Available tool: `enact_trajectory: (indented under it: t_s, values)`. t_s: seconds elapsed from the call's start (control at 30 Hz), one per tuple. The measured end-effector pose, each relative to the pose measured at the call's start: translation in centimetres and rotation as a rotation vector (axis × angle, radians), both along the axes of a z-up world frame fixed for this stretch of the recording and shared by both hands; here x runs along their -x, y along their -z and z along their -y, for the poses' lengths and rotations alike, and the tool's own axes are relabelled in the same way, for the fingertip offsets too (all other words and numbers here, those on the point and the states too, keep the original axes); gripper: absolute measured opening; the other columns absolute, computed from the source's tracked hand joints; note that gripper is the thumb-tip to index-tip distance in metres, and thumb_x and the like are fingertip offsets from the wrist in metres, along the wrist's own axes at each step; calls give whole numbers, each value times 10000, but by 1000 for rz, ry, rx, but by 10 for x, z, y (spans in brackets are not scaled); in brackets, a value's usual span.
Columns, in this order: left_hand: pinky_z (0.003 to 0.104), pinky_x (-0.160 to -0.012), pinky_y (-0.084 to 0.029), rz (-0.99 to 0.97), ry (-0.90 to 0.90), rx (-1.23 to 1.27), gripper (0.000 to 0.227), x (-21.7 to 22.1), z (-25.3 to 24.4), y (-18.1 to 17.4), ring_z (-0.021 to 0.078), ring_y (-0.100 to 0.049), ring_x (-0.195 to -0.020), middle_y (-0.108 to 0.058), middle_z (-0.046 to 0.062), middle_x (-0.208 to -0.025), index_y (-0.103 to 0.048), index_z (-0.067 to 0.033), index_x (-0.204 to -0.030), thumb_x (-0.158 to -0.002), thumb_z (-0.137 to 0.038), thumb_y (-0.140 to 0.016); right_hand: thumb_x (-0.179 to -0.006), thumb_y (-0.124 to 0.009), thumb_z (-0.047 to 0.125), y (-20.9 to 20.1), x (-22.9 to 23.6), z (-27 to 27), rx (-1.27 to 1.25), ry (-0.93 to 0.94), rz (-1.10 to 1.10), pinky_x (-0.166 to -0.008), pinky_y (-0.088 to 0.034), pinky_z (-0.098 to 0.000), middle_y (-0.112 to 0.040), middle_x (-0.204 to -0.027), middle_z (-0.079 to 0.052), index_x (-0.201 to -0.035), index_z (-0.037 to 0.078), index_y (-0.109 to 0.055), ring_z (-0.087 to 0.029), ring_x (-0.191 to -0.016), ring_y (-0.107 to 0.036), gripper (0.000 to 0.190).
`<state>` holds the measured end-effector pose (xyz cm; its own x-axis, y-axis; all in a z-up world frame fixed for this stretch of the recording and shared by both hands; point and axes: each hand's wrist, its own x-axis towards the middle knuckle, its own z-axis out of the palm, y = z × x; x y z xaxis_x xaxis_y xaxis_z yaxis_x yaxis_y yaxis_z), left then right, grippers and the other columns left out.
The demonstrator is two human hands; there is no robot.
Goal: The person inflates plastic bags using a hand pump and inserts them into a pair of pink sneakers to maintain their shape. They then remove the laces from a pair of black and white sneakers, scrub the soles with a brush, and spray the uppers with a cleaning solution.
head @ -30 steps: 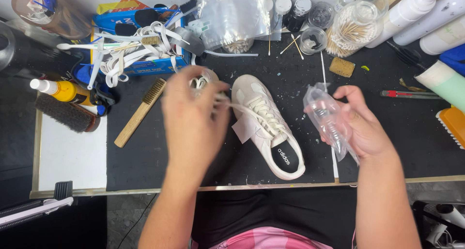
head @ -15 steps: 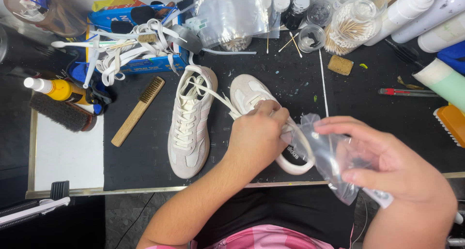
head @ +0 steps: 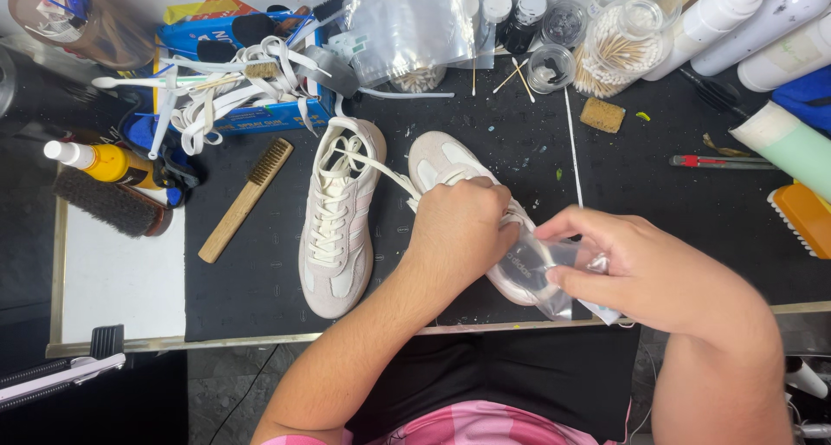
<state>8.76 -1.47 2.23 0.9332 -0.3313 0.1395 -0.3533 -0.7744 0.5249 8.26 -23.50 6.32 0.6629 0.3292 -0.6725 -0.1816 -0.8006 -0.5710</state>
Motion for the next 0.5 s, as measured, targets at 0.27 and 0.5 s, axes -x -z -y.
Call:
enact_trajectory:
  t_s: [0.27,0.5]
  values:
    - [446,-627,-573,-3,46,8,213,-1,-4,-2,330,-712,-713,-701,127,-789,-698,-29,-742,-732,-232,-763,-714,-806,241,-1,8,-20,-163,39,328,-623,-568,-366,-687,-851,-80,-985,70,-688,-218,-738,-693,341]
    - [410,-554,-564,166,89,-112,128,2,0,-7,288,-724,-723,-703,86,-834,-714,-58,-773,-686,-149,-738,-756,-809,248,-8,18,-28,-61,5,399,-673,-588,-375,-741,-866,-113,-1013,68,-686,-256,-790,-774,336]
